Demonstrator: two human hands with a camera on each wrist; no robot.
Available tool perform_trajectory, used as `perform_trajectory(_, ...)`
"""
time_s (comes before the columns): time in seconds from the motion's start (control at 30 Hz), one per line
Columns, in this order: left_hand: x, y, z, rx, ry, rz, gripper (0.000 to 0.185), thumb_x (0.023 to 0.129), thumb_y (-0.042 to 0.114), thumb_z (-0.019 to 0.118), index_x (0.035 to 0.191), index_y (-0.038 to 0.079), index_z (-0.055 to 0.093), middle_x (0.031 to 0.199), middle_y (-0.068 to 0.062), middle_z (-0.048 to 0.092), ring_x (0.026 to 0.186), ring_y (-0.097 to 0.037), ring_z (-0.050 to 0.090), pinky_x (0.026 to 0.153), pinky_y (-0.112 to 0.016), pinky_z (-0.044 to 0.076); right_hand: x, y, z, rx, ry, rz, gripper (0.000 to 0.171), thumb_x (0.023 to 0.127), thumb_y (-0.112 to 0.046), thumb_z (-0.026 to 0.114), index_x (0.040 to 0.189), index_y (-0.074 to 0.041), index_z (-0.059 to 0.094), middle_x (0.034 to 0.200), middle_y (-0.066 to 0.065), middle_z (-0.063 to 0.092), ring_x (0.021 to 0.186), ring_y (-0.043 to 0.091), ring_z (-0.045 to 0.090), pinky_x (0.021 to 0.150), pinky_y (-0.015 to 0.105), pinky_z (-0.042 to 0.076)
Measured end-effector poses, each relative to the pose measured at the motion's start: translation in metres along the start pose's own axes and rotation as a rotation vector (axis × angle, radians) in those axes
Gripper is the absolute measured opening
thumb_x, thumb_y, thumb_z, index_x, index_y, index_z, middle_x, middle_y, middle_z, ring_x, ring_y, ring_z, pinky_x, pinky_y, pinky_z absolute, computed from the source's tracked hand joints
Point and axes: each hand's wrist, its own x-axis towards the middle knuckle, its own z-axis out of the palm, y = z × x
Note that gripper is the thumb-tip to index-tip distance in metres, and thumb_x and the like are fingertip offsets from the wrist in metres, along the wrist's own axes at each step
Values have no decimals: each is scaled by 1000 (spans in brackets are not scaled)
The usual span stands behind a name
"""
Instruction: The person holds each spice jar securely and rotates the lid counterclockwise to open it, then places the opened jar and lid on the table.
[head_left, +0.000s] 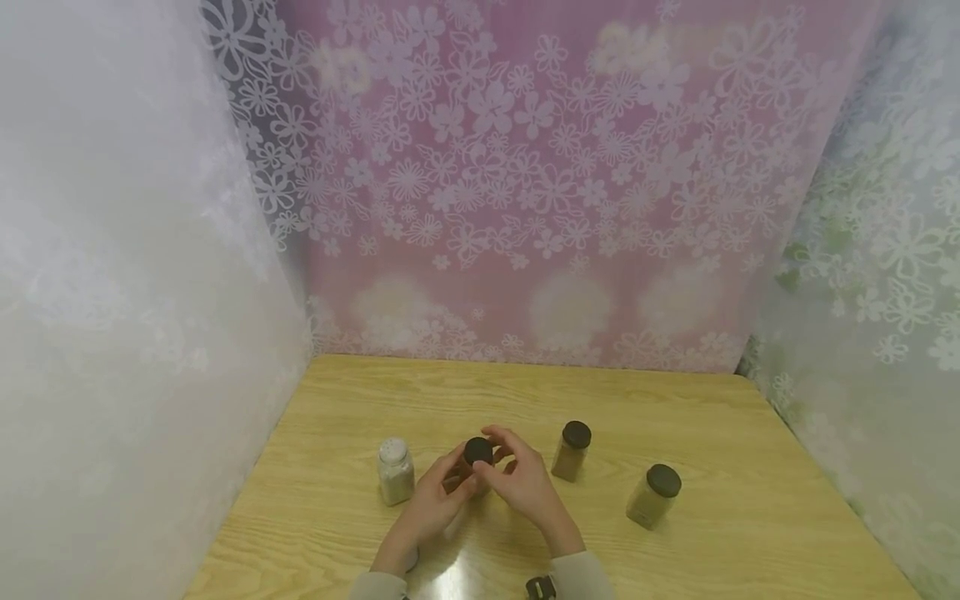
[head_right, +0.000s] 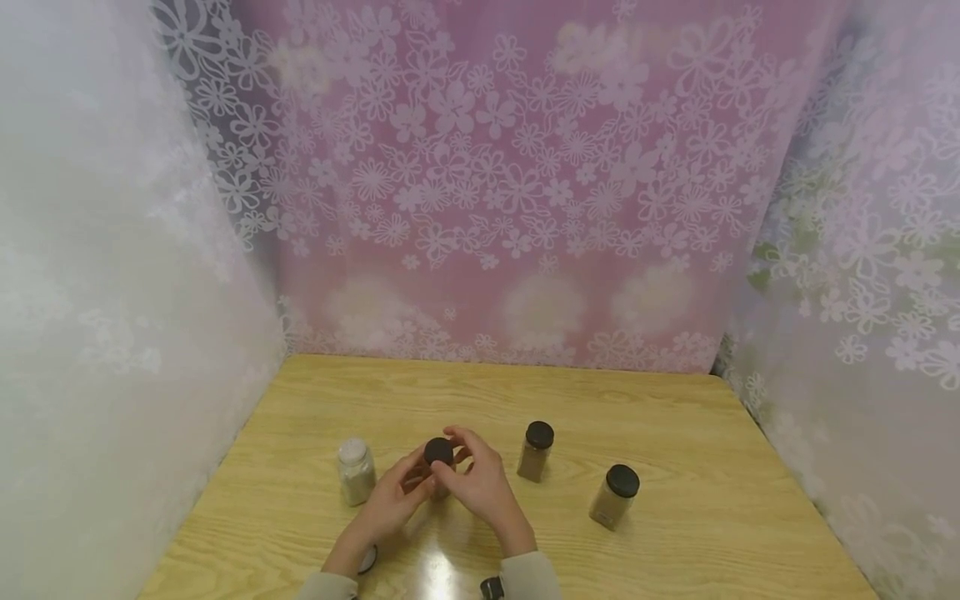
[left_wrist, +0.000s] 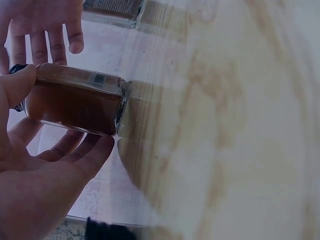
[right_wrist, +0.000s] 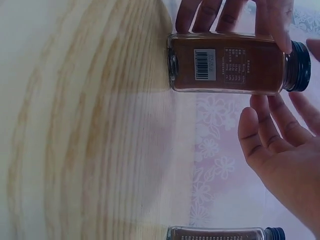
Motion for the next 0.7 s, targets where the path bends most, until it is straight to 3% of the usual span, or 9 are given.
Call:
perform_trajectory(0.17,0,0,0,15,-3,-15,62,107,28,64,161,7,42,145,-20,57,134,-41,58,111,-59,51,0,-1,1,-21,15,20,51,94,-33,82,136,-15,59,130,5,67,109,20,59,80,24,47)
perform_trajectory(0.37,-1,-2,0,27,-14,-7,61,108,27,62,161,5,39,145,-22,55,135,-43,56,112,-63,50,0,-1,-1,4,-6,-15,41,96,-25,79,134,-15,66,128,5,70,108,23,59,77,23,48)
perform_trajectory(0.57,-1,0,0,11,-2,-5,60,108,21,63,161,3,40,143,-22,56,133,-43,58,110,-61,51,-1,-3,-1,-19,-1,-8,57,95,-29,80,146,-16,56,132,11,67,106,20,61,79,25,50)
perform_trajectory(0.7,-2,1,-1,29,-5,-9,60,108,22,62,160,2,40,141,-22,57,132,-43,58,110,-62,52,-1,-1,0,-9,3,10,54,94,-30,82,140,-14,58,131,9,67,106,19,59,77,23,47)
